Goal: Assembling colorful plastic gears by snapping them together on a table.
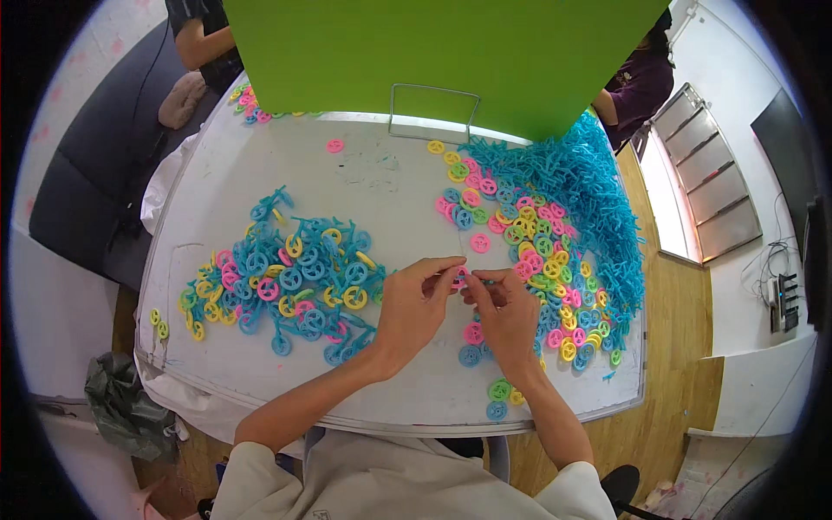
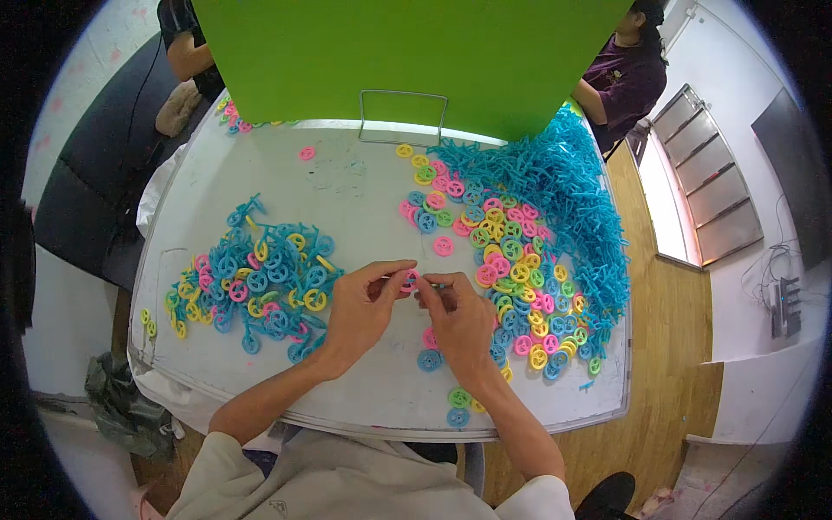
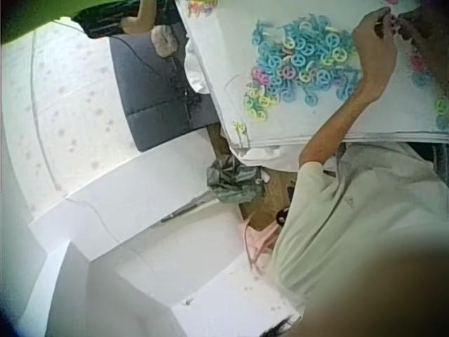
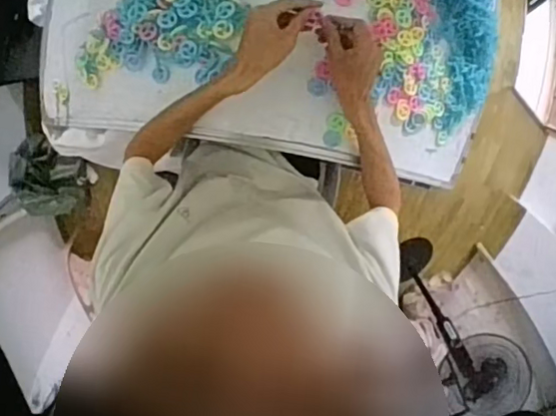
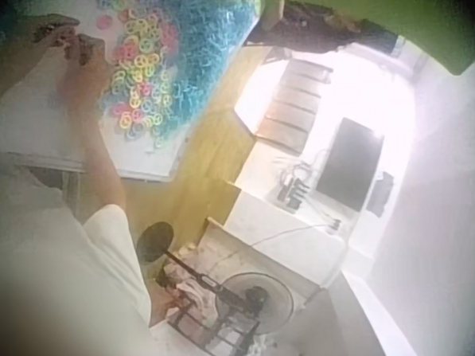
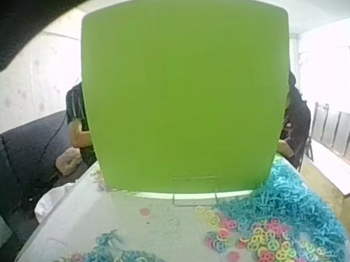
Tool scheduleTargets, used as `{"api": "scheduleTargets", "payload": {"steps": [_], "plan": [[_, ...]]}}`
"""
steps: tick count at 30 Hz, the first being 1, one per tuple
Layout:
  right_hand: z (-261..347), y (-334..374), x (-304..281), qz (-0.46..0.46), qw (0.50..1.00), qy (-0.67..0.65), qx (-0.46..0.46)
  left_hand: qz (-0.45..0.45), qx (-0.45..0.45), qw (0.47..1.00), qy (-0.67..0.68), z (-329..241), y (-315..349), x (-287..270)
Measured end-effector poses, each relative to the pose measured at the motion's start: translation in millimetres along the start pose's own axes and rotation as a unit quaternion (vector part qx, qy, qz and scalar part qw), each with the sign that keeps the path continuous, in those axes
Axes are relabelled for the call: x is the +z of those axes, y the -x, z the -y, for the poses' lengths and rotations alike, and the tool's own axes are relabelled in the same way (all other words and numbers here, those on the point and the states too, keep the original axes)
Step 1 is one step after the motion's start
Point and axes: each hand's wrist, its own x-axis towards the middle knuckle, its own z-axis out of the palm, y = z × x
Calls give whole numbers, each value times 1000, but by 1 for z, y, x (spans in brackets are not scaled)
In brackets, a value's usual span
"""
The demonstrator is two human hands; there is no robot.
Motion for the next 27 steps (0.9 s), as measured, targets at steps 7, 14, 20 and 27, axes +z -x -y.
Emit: {"api": "scheduleTargets", "payload": {"steps": [7,14,20,27], "plan": [[-6,1,2,-59,993,54,-89,-5,4,999,48,-1,1,7],[-3,-3,0,-28,997,22,-69,27,4,999,23,3,-4,-2],[-12,-9,2,-2,974,-228,-1,11,200,980,-13,19,-6,4],[-20,-20,-24,-5,946,-314,82,28,151,987,-40,5,-2,18]]}}
